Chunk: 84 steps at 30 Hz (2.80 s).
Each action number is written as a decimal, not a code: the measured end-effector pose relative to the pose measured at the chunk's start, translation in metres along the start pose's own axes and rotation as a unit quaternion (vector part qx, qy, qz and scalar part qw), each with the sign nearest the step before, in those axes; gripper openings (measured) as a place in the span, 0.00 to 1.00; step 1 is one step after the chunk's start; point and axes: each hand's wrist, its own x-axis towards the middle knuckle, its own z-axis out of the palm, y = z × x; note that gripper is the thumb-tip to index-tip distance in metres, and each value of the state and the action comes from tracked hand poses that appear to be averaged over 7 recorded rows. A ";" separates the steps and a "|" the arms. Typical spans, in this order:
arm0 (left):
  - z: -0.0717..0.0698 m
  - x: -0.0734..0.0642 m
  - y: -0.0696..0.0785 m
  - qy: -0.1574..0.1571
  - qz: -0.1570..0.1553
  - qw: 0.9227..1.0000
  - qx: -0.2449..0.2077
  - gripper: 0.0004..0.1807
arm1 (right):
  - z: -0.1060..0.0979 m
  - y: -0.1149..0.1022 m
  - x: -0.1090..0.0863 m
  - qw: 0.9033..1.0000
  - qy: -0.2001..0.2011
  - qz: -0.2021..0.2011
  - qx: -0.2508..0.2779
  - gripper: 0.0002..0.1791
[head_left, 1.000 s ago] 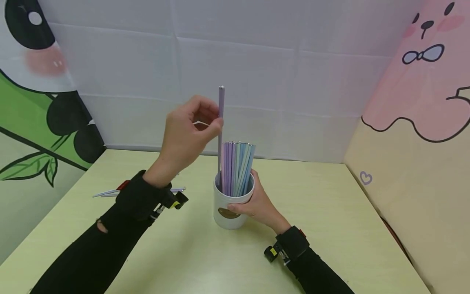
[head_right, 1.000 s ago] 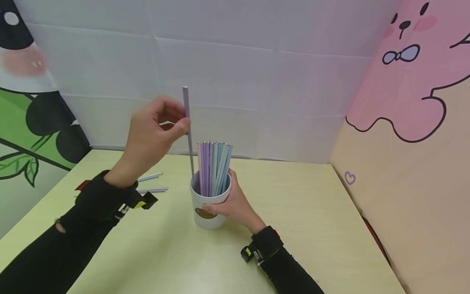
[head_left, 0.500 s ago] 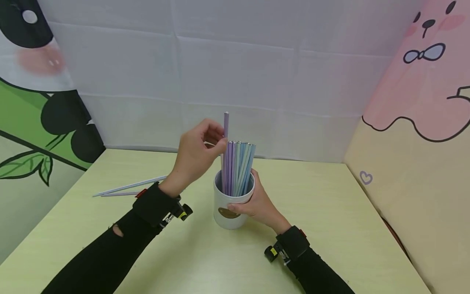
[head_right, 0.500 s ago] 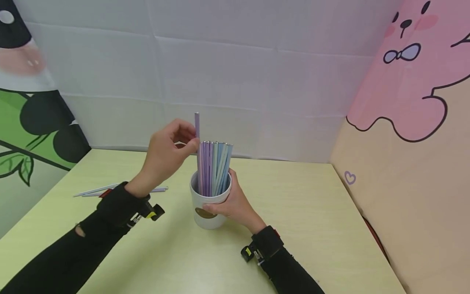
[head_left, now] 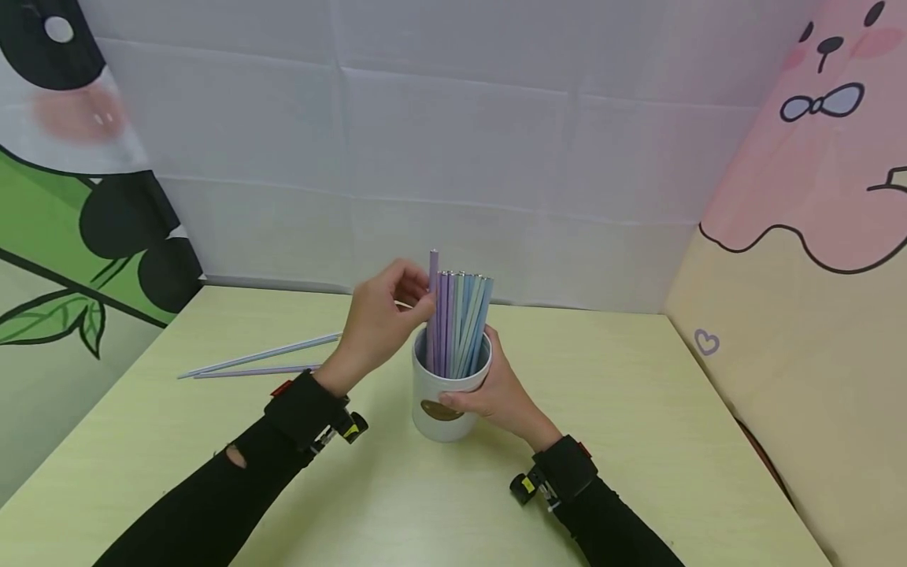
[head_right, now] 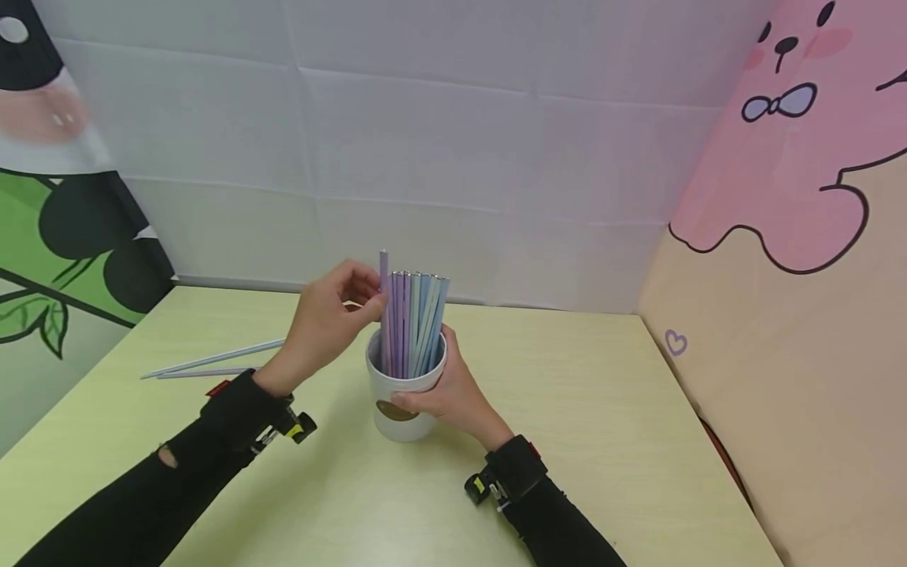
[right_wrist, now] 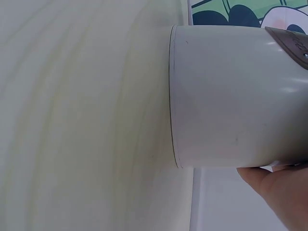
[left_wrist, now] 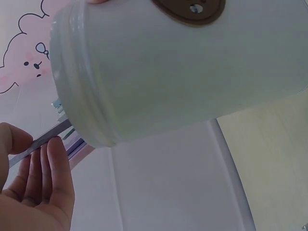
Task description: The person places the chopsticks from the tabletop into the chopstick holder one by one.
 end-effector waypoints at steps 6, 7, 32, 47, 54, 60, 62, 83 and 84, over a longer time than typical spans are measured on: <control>-0.001 -0.005 -0.006 -0.012 -0.011 1.000 0.007 0.10 | 0.001 0.000 0.000 1.000 0.001 -0.005 -0.003 0.59; -0.002 -0.006 -0.007 -0.014 -0.012 1.000 0.010 0.10 | 0.001 0.000 0.000 1.000 0.001 -0.006 -0.002 0.59; -0.077 -0.028 -0.053 -0.045 0.056 0.966 0.249 0.18 | -0.002 -0.006 -0.002 1.000 0.002 0.000 0.005 0.59; -0.090 -0.063 -0.101 -0.141 0.058 0.906 0.395 0.31 | -0.002 -0.006 -0.002 1.000 0.002 -0.003 0.003 0.59; -0.088 -0.078 -0.116 -0.193 0.031 0.898 0.394 0.33 | -0.002 -0.004 -0.002 1.000 0.002 -0.001 0.003 0.59; -0.086 -0.086 -0.124 -0.222 0.015 0.892 0.393 0.32 | -0.003 -0.004 -0.002 1.000 0.001 0.000 0.004 0.59; -0.086 -0.088 -0.127 -0.222 0.020 0.893 0.391 0.31 | -0.003 -0.003 -0.002 1.000 0.002 -0.001 0.004 0.59; -0.082 -0.095 -0.137 -0.223 0.030 0.903 0.367 0.20 | -0.002 -0.003 -0.002 1.000 0.006 0.005 0.011 0.59; -0.082 -0.095 -0.137 -0.227 0.029 0.902 0.365 0.20 | -0.002 -0.003 -0.002 1.000 0.007 0.005 0.012 0.59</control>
